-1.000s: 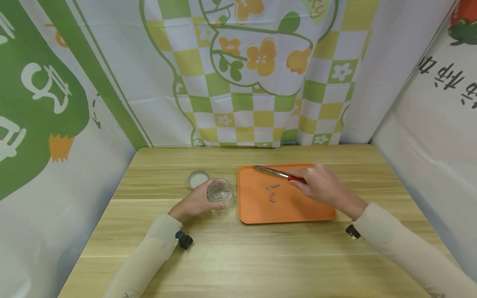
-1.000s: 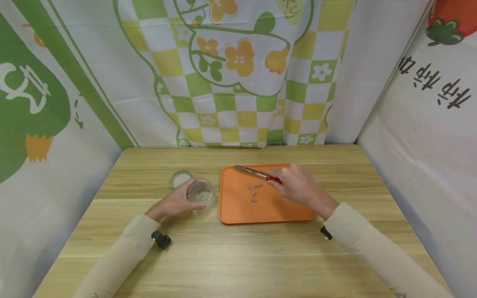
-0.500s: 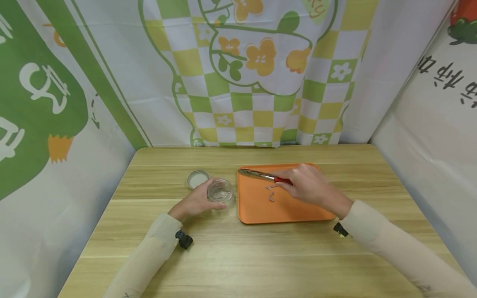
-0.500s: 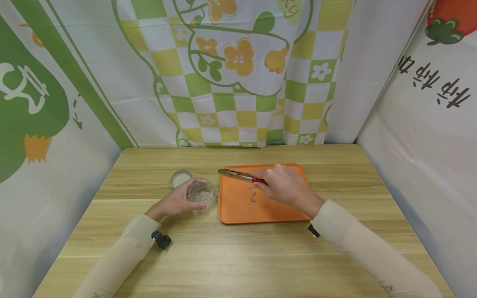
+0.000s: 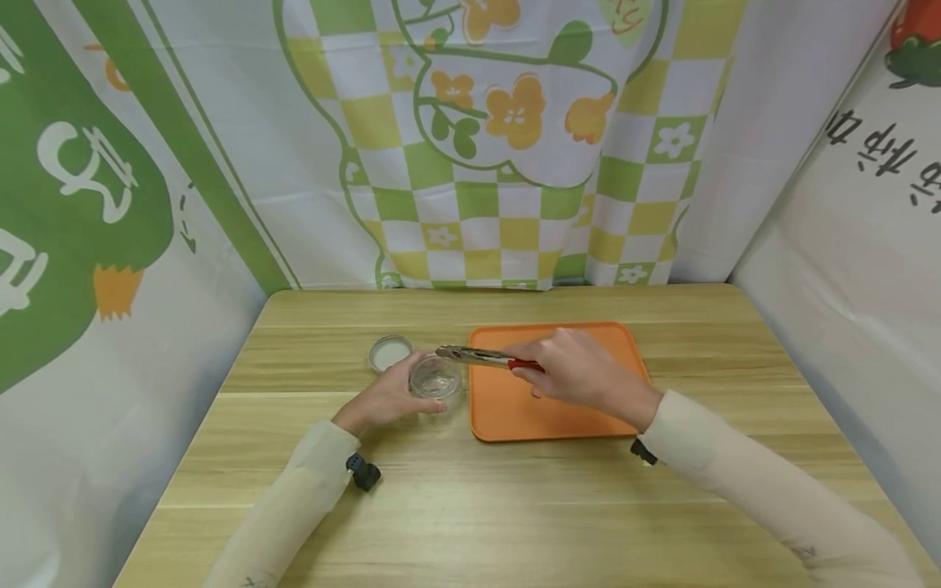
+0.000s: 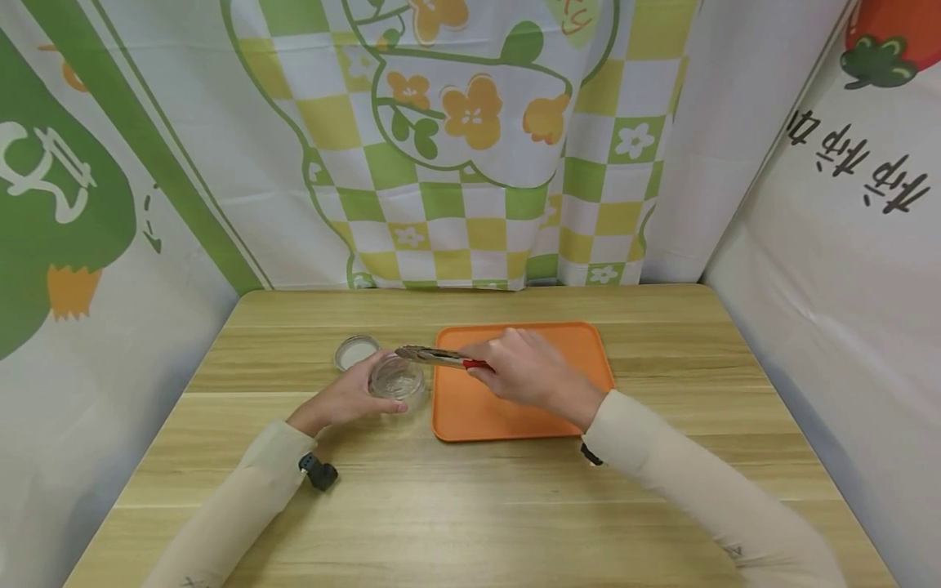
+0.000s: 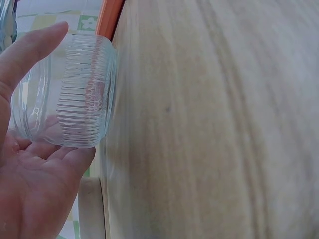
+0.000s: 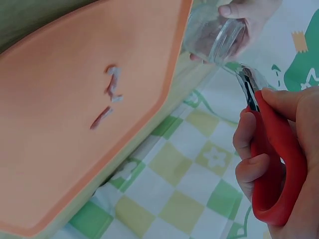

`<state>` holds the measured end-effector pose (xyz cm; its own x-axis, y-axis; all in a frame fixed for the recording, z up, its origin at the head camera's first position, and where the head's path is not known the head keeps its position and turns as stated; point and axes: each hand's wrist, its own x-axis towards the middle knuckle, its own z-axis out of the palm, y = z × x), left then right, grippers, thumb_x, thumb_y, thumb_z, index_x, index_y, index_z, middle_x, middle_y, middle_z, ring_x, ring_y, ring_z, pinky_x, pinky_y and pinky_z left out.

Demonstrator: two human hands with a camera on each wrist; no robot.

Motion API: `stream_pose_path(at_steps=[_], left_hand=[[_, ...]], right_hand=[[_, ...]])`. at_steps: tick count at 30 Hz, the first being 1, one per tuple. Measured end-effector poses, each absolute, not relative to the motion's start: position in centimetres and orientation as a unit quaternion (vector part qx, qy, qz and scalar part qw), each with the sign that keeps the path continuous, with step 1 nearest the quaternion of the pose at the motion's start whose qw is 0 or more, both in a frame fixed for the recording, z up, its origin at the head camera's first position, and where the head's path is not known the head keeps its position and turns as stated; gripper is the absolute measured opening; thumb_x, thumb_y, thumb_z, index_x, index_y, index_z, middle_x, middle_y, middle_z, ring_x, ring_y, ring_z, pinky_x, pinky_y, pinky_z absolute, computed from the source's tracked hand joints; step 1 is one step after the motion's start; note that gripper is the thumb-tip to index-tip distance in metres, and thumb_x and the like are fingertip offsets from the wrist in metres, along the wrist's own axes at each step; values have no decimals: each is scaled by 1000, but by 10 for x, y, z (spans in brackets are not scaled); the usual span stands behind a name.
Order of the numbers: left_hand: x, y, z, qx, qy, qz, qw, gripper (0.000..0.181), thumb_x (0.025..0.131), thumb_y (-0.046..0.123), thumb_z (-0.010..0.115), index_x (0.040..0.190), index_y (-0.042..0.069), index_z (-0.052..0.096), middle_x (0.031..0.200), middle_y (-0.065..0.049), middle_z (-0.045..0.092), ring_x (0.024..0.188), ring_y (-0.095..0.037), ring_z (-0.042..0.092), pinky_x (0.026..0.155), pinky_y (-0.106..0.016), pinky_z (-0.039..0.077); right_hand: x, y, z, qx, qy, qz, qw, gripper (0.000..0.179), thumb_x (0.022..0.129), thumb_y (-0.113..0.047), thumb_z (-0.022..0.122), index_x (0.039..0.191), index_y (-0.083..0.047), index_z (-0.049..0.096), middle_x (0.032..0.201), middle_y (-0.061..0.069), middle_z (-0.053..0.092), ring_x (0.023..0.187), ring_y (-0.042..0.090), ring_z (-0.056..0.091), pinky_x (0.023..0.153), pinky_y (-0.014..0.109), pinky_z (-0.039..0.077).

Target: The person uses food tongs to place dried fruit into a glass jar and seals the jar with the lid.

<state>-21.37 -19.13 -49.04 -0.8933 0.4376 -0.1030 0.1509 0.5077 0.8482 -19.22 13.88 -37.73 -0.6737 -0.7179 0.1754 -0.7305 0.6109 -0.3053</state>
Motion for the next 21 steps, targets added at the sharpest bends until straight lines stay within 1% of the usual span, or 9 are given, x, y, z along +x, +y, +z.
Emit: stream_pose_path(at_steps=[2, 4, 8, 10, 11, 14, 15, 18, 21], left_hand=[[-214, -191, -490, 166, 857, 463, 155, 93, 81, 34, 93, 157, 15, 43, 153, -12, 55, 141, -34, 53, 120, -58, 41], [-213, -191, -489, 165, 859, 460, 156, 95, 82, 35, 93, 159, 14, 41, 154, -14, 54, 140, -35, 53, 119, -59, 41], [-213, -190, -489, 167, 858, 460, 159, 95, 83, 33, 92, 160, 12, 39, 154, -15, 53, 140, -36, 52, 119, -59, 41], [-214, -190, -489, 166, 856, 462, 161, 97, 84, 33, 91, 161, 11, 37, 155, -15, 52, 142, -36, 51, 121, -60, 39], [-214, -190, -489, 168, 856, 462, 161, 95, 84, 33, 91, 160, 12, 38, 155, -14, 52, 143, -36, 50, 121, -60, 38], [-213, -190, -489, 171, 853, 467, 161, 90, 85, 32, 91, 158, 16, 41, 155, -12, 52, 145, -35, 49, 122, -61, 37], [-213, -190, -489, 173, 852, 468, 160, 88, 85, 31, 91, 157, 17, 42, 155, -11, 52, 145, -35, 48, 122, -61, 36], [-213, -191, -489, 176, 848, 474, 159, 83, 85, 28, 91, 154, 21, 46, 153, -9, 53, 144, -34, 49, 122, -61, 36], [-212, -191, -489, 175, 850, 472, 155, 85, 84, 30, 91, 155, 21, 45, 152, -9, 54, 143, -34, 50, 122, -61, 37]], right_hand=[[-193, 134, -379, 410, -896, 170, 18, 22, 104, -23, 69, 122, -15, 78, 81, -7, 77, 47, -8, 48, 44, 15, 37], [-193, 130, -380, 414, -896, 161, 22, 23, 104, -22, 70, 124, -14, 78, 87, -3, 80, 45, -6, 45, 44, 14, 36], [-192, 125, -383, 413, -897, 152, 29, 27, 103, -22, 72, 128, -14, 77, 93, -1, 82, 42, -2, 37, 44, 15, 29], [-191, 125, -383, 407, -900, 155, 31, 30, 102, -22, 72, 130, -14, 76, 87, -2, 81, 40, -2, 32, 43, 15, 25], [-191, 125, -384, 404, -901, 156, 33, 31, 102, -23, 73, 131, -14, 76, 79, -4, 78, 40, -2, 30, 43, 15, 23], [-191, 127, -383, 393, -905, 157, 38, 38, 101, -27, 74, 137, -14, 73, 58, -9, 63, 38, -1, 21, 42, 16, 19], [-192, 128, -383, 390, -907, 156, 41, 41, 100, -29, 75, 138, -15, 71, 54, -10, 57, 37, 0, 21, 42, 16, 19], [-192, 130, -382, 381, -911, 151, 47, 48, 99, -34, 76, 143, -16, 68, 48, -12, 45, 37, 0, 20, 42, 17, 19], [-192, 133, -383, 372, -913, 157, 52, 53, 98, -37, 77, 145, -15, 66, 50, -14, 47, 38, 0, 26, 42, 18, 21]])
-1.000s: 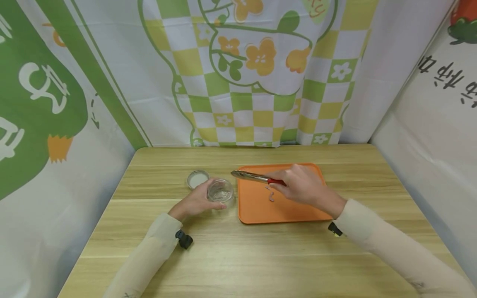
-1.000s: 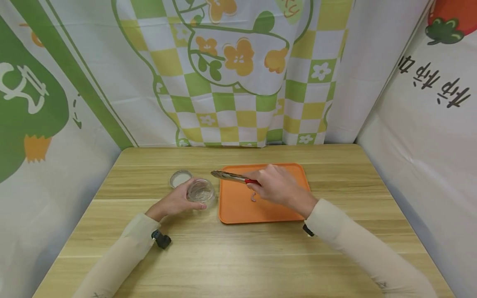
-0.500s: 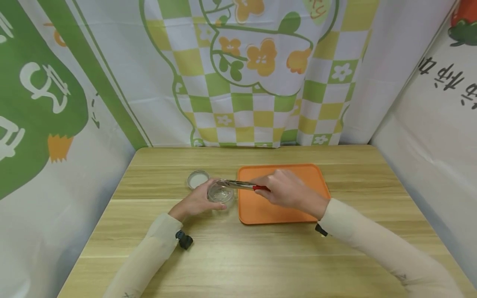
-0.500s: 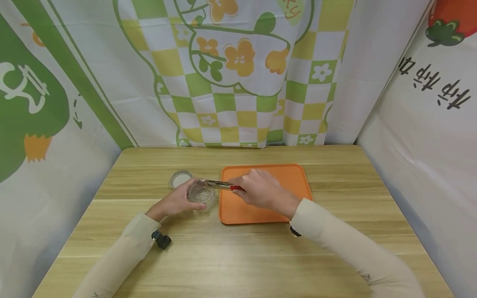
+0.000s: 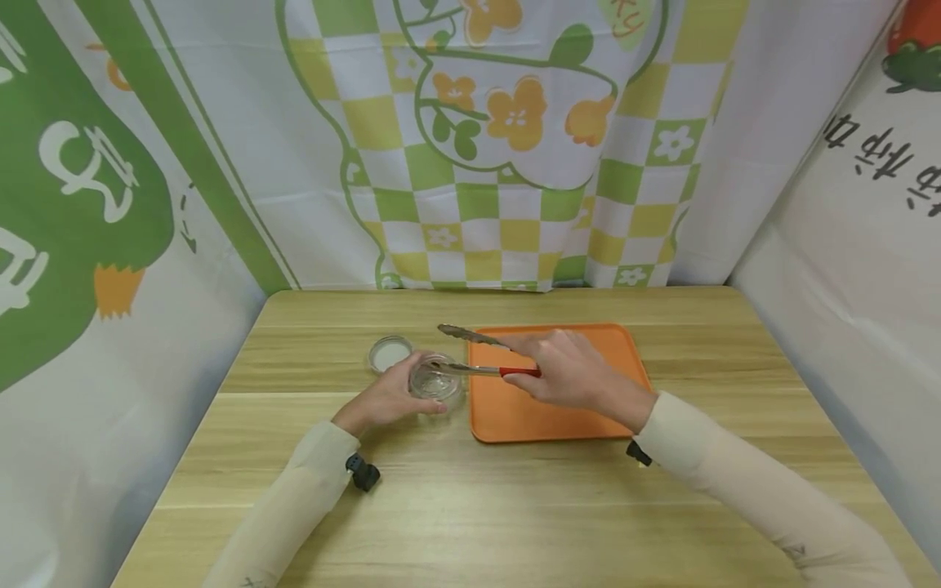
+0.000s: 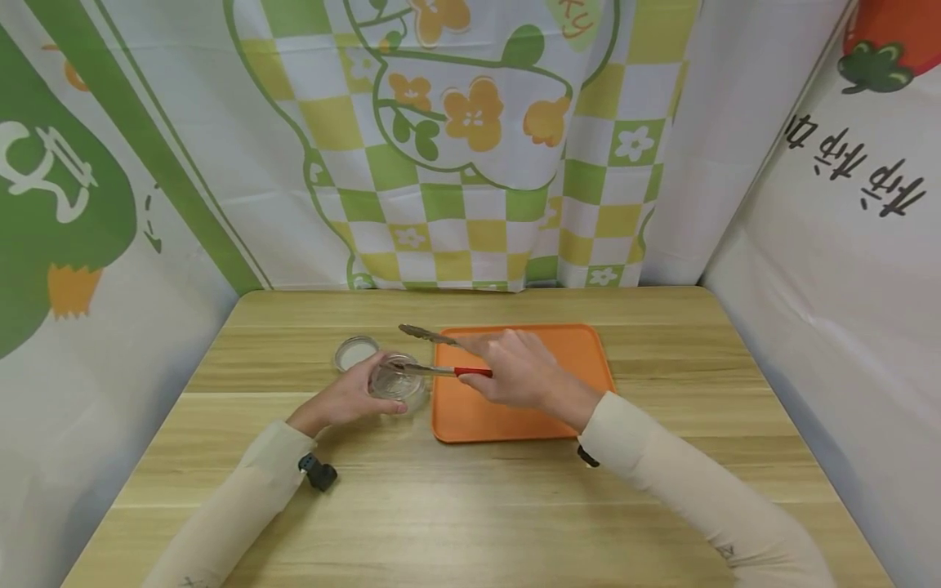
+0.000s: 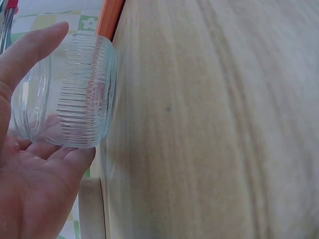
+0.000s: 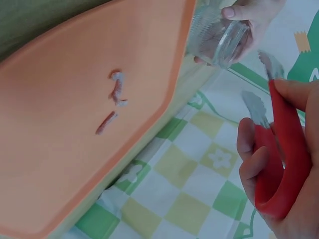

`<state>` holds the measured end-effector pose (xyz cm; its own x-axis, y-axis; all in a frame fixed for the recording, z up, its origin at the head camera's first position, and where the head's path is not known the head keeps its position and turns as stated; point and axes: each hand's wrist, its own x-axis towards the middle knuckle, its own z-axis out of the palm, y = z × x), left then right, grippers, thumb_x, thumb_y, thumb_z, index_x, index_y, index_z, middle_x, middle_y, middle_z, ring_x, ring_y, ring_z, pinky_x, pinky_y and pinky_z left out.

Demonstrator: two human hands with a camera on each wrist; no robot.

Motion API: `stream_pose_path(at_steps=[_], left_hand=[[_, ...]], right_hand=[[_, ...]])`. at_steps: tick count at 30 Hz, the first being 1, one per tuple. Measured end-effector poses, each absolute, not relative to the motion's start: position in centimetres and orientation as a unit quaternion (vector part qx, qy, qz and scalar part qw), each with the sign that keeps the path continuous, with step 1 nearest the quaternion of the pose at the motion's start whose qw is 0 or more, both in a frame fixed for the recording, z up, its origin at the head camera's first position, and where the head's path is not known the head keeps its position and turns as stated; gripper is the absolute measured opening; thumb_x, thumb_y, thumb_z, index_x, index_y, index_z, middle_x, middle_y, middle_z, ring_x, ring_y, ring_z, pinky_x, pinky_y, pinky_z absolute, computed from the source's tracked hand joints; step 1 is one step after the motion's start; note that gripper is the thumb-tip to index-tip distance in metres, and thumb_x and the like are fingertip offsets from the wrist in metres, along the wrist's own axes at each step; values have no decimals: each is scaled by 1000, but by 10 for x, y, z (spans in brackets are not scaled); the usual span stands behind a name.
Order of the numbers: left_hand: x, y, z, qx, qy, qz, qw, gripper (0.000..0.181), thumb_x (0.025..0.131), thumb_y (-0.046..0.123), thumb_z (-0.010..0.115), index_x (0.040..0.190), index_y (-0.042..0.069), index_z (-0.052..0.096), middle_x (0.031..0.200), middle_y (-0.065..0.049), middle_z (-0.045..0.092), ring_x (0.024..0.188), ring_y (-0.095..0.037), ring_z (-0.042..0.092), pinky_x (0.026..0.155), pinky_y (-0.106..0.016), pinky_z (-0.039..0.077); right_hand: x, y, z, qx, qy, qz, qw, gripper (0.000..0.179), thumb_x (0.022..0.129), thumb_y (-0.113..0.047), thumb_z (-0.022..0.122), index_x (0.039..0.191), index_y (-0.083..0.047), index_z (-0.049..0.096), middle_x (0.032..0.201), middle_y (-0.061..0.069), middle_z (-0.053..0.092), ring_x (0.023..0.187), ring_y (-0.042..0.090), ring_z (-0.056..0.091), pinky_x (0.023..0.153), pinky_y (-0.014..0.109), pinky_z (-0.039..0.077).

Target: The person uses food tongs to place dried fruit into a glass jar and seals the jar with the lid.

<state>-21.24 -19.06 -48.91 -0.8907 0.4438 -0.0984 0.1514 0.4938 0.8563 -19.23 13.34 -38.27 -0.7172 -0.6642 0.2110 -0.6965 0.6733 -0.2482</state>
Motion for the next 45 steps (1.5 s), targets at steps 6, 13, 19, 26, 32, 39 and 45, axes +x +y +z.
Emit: stream_pose_path(at_steps=[6, 13, 19, 26, 32, 39, 45], left_hand=[[-213, -190, -488, 167, 850, 475, 156, 90, 81, 29, 94, 156, 18, 45, 151, -10, 56, 140, -33, 53, 121, -58, 39], [-212, -191, -488, 174, 843, 483, 159, 86, 82, 28, 93, 154, 17, 47, 153, -9, 57, 144, -33, 51, 123, -57, 38], [-212, -191, -488, 176, 846, 479, 155, 85, 82, 27, 93, 153, 17, 48, 153, -9, 57, 145, -33, 51, 124, -57, 37], [-212, -191, -489, 185, 845, 478, 150, 85, 84, 26, 92, 154, 13, 46, 154, -13, 56, 144, -36, 52, 123, -59, 38], [-212, -190, -489, 180, 845, 478, 157, 87, 83, 28, 92, 155, 14, 45, 155, -11, 55, 145, -35, 51, 124, -57, 37], [-211, -190, -490, 178, 845, 476, 164, 87, 83, 30, 92, 154, 17, 45, 155, -8, 55, 146, -34, 50, 124, -57, 37], [-213, -189, -488, 183, 847, 474, 158, 86, 83, 30, 92, 154, 17, 46, 155, -9, 55, 146, -35, 49, 124, -59, 36]], right_hand=[[-191, 143, -383, 356, -918, 163, 58, 59, 98, -38, 77, 149, -16, 61, 59, -21, 63, 41, -4, 41, 42, 21, 26], [-189, 159, -381, 340, -921, 164, 91, 59, 94, -35, 81, 145, -12, 64, 88, 2, 78, 53, 5, 58, 44, 21, 31], [-190, 173, -381, 322, -927, 168, 96, 55, 94, -30, 81, 142, -7, 66, 117, 12, 79, 84, 20, 76, 53, 25, 49], [-193, 186, -384, 310, -937, 128, 97, 50, 96, -30, 76, 137, -3, 68, 116, 13, 75, 62, 11, 54, 49, 24, 41], [-193, 195, -391, 303, -939, 115, 115, 54, 98, -39, 76, 138, -3, 68, 122, 15, 73, 74, 20, 66, 55, 30, 51], [-192, 209, -399, 318, -931, 101, 148, 58, 94, -40, 80, 139, -4, 68, 123, 16, 73, 78, 25, 71, 55, 32, 54], [-193, 223, -400, 321, -929, 80, 164, 57, 89, -38, 86, 135, -7, 70, 118, 14, 73, 59, 13, 59, 45, 22, 42]])
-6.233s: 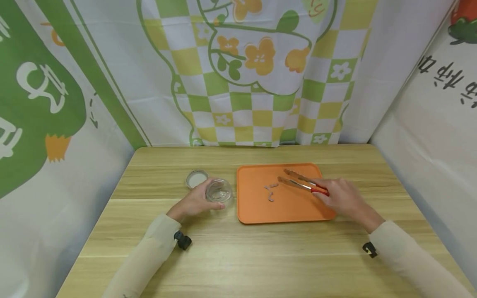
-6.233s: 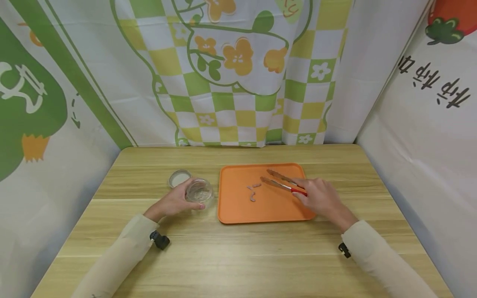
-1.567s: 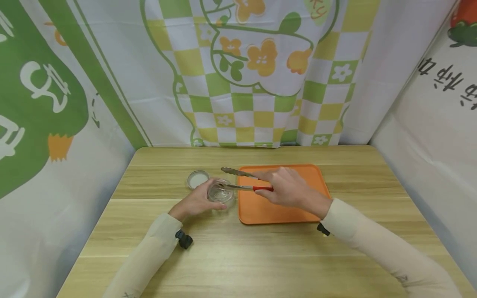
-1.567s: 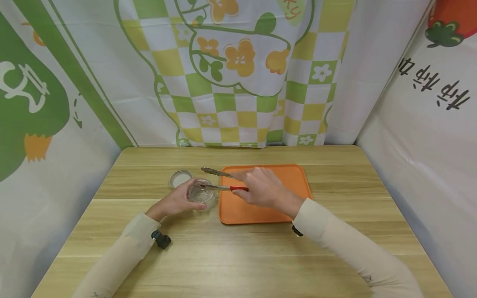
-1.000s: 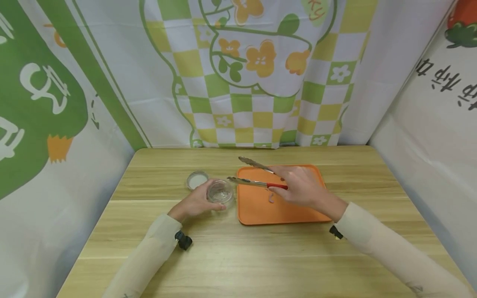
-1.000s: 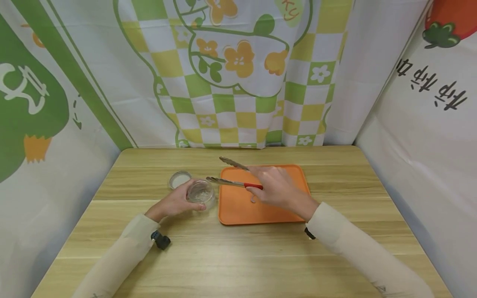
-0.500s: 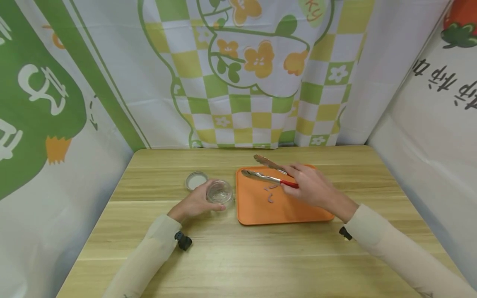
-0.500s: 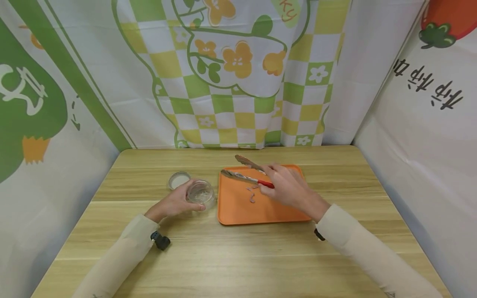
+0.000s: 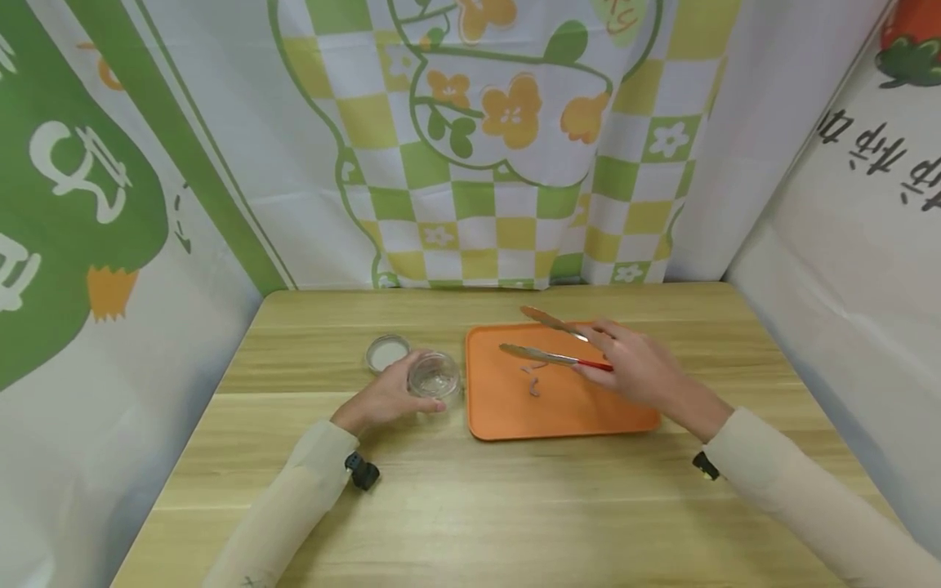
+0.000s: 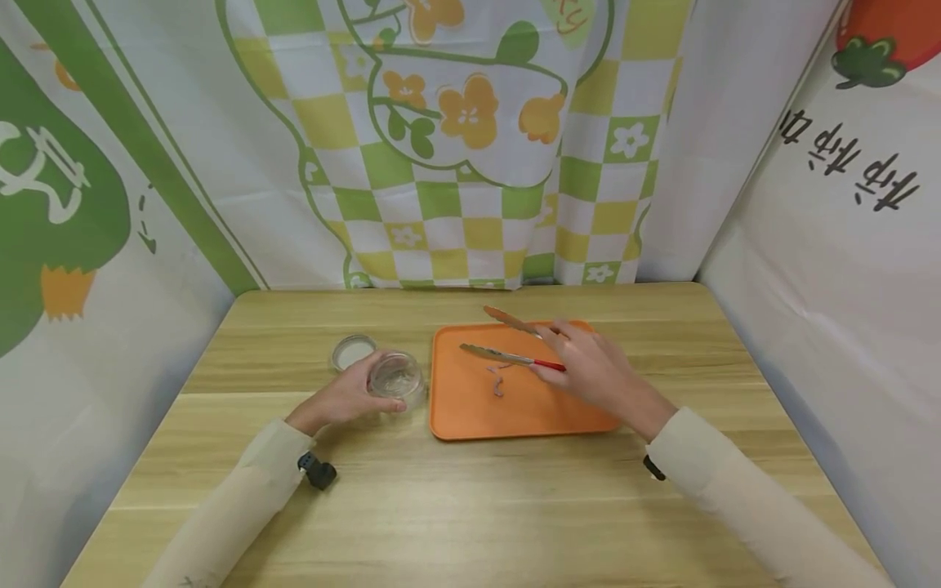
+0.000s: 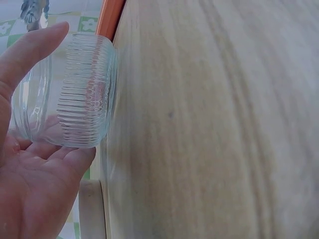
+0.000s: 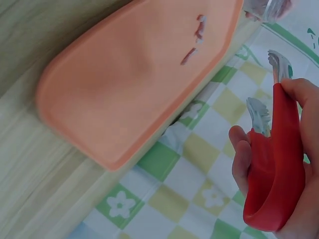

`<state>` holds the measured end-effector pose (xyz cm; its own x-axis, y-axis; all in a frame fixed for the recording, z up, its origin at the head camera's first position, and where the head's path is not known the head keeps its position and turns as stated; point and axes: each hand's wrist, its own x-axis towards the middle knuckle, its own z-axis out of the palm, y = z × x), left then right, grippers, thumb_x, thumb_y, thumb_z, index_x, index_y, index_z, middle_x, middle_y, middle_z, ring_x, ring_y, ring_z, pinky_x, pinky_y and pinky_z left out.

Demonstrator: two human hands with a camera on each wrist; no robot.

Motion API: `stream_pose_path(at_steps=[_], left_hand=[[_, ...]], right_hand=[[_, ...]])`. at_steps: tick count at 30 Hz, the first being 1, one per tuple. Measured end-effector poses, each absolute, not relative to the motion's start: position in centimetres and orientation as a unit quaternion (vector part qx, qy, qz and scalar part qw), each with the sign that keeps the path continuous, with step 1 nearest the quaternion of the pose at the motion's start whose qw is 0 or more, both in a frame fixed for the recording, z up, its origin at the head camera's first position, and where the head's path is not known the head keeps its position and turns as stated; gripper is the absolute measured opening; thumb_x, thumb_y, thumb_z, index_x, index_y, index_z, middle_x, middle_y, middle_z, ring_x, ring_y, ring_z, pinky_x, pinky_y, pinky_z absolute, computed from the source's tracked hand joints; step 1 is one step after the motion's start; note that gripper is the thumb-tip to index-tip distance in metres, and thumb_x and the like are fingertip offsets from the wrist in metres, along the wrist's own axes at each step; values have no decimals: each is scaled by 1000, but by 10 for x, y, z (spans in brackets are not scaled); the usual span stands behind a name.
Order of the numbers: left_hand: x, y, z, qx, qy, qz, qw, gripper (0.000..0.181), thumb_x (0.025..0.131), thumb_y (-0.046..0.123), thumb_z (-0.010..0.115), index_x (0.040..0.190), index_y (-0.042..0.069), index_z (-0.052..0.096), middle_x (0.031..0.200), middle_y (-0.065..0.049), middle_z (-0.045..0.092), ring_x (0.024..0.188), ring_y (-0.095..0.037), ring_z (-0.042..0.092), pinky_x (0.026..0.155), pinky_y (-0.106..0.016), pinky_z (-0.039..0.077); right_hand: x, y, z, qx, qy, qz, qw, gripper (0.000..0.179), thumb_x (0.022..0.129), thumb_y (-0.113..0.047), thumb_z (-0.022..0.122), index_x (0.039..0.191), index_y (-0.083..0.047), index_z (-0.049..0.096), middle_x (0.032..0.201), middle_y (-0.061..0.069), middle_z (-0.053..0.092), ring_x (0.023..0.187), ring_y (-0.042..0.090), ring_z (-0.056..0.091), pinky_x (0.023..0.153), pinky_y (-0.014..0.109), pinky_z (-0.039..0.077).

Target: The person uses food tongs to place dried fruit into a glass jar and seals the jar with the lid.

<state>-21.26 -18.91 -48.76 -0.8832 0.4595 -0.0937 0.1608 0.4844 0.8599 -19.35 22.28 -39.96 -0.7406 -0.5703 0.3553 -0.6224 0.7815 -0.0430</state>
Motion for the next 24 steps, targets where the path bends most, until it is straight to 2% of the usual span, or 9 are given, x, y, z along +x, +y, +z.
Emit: stream_pose_path(at_steps=[3, 8, 20, 24], left_hand=[[-213, -189, -487, 181, 849, 472, 157, 86, 82, 30, 93, 154, 18, 46, 155, -9, 55, 146, -34, 49, 124, -58, 36], [-215, -189, -490, 179, 851, 468, 157, 87, 82, 34, 93, 154, 20, 46, 154, -9, 55, 146, -34, 49, 123, -59, 37], [-216, -190, -490, 177, 853, 466, 154, 88, 81, 35, 93, 154, 20, 46, 154, -8, 56, 145, -34, 50, 122, -59, 38], [-215, -190, -491, 175, 852, 467, 158, 89, 81, 36, 93, 154, 19, 46, 155, -7, 55, 146, -34, 50, 123, -60, 37]], right_hand=[[-194, 230, -401, 323, -928, 70, 170, 55, 88, -39, 87, 130, -7, 73, 115, 13, 73, 54, 9, 54, 42, 19, 36], [-193, 242, -402, 330, -926, 63, 170, 56, 86, -36, 89, 132, -7, 73, 114, 14, 73, 52, 7, 50, 42, 18, 34], [-195, 255, -410, 368, -914, 42, 167, 54, 85, -32, 90, 127, -3, 74, 111, 16, 75, 48, 8, 50, 42, 17, 35], [-196, 256, -415, 369, -915, 36, 156, 53, 86, -34, 89, 127, -3, 74, 111, 17, 75, 52, 10, 55, 43, 17, 37]])
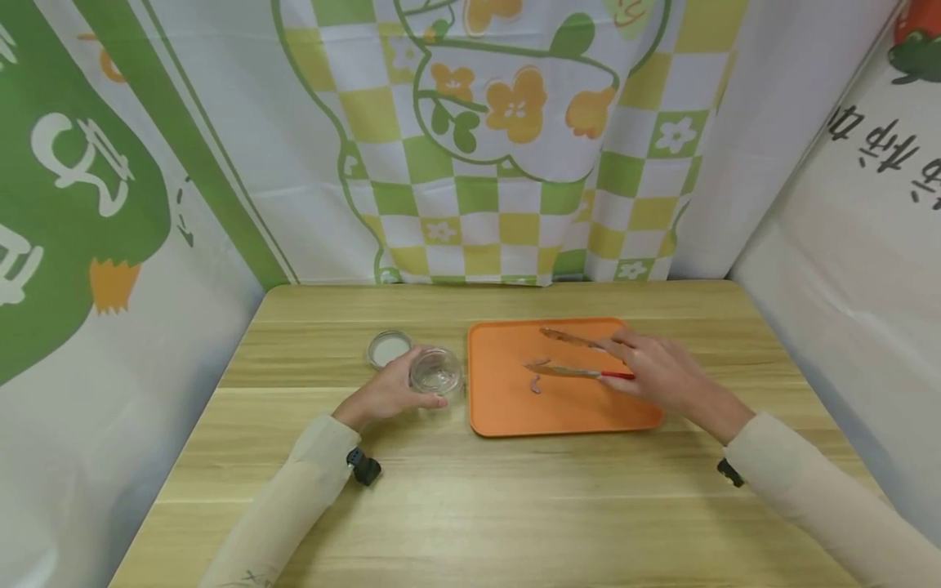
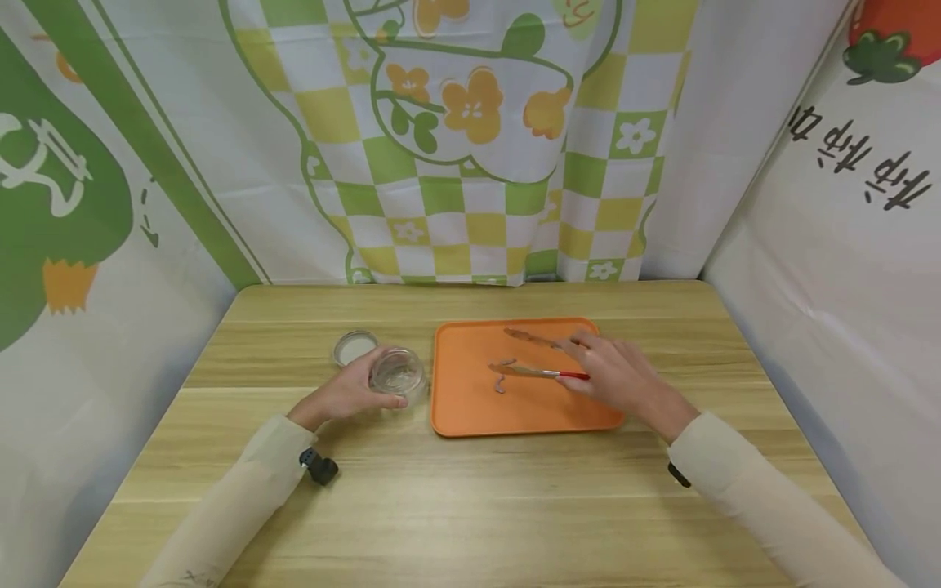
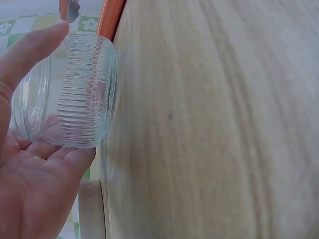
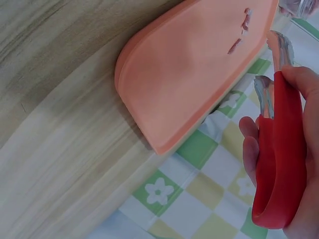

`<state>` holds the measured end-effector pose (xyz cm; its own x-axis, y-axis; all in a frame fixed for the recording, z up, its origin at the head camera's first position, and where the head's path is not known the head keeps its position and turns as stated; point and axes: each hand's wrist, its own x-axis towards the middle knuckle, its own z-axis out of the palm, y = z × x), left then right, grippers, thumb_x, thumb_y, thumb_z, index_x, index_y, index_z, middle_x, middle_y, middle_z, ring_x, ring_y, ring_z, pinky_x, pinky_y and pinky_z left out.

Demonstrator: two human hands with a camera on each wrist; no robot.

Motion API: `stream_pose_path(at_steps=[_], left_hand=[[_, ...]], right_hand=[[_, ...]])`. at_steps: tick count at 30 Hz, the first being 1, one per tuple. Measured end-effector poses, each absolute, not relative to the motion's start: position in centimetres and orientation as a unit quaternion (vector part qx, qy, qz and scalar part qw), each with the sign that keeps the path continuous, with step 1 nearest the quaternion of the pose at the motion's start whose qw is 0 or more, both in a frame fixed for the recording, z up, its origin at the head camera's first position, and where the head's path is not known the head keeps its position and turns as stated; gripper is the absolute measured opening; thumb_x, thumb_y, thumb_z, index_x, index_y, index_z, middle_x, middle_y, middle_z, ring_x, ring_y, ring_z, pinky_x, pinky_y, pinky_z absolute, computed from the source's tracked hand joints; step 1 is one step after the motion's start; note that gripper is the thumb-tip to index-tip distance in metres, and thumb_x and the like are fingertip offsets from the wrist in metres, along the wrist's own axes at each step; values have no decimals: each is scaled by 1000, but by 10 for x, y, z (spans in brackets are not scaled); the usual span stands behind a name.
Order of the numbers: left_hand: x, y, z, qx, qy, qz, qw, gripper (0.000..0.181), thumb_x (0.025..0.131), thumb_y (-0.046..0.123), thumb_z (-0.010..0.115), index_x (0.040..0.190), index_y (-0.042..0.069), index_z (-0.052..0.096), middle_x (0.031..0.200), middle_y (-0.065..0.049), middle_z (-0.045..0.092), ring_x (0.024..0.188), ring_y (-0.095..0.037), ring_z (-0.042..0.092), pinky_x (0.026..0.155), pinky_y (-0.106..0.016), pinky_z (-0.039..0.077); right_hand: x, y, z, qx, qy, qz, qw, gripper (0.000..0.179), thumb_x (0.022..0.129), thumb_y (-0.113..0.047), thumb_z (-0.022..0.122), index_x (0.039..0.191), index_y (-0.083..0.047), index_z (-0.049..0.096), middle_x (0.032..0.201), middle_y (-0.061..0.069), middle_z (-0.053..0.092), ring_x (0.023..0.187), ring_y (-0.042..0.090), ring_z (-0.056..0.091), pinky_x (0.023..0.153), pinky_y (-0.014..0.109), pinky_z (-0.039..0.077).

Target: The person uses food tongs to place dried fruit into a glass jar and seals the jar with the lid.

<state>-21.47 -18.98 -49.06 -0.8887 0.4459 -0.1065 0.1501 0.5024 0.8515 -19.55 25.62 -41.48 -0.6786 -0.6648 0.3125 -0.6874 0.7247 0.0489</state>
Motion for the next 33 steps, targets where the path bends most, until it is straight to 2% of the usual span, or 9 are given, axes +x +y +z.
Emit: stream_pose_path(at_steps=[6, 11, 15, 26, 33], left_hand=[[-215, -190, -491, 174, 854, 464, 156, 88, 81, 36, 93, 154, 20, 46, 155, -7, 56, 145, -34, 50, 123, -59, 37], [-214, -190, -491, 176, 852, 468, 158, 89, 81, 36, 93, 154, 20, 45, 156, -6, 55, 147, -33, 49, 123, -60, 36], [-214, -190, -491, 177, 851, 469, 158, 88, 82, 36, 93, 154, 20, 46, 156, -6, 55, 146, -33, 50, 123, -60, 37], [-214, -190, -491, 182, 854, 464, 152, 88, 82, 35, 93, 154, 18, 46, 155, -7, 56, 147, -34, 49, 124, -59, 36], [-214, -190, -491, 184, 852, 465, 151, 87, 82, 34, 93, 153, 18, 46, 154, -8, 56, 147, -34, 49, 124, -59, 36]], right_hand=[[-197, 256, -419, 360, -923, 32, 134, 50, 89, -34, 87, 129, -5, 74, 115, 18, 76, 60, 17, 66, 45, 21, 42], [-199, 256, -422, 353, -926, 28, 128, 45, 90, -31, 86, 127, -8, 75, 116, 16, 77, 64, 19, 69, 44, 22, 42], [-200, 255, -424, 343, -932, 33, 116, 41, 91, -28, 85, 126, -9, 76, 116, 15, 78, 63, 17, 67, 43, 20, 38], [-203, 254, -430, 325, -940, 57, 84, 32, 93, -23, 83, 121, -9, 78, 103, 9, 77, 67, 13, 65, 51, 24, 48], [-203, 254, -434, 317, -944, 71, 66, 27, 95, -19, 80, 120, -8, 77, 103, 9, 77, 64, 9, 56, 49, 22, 41]])
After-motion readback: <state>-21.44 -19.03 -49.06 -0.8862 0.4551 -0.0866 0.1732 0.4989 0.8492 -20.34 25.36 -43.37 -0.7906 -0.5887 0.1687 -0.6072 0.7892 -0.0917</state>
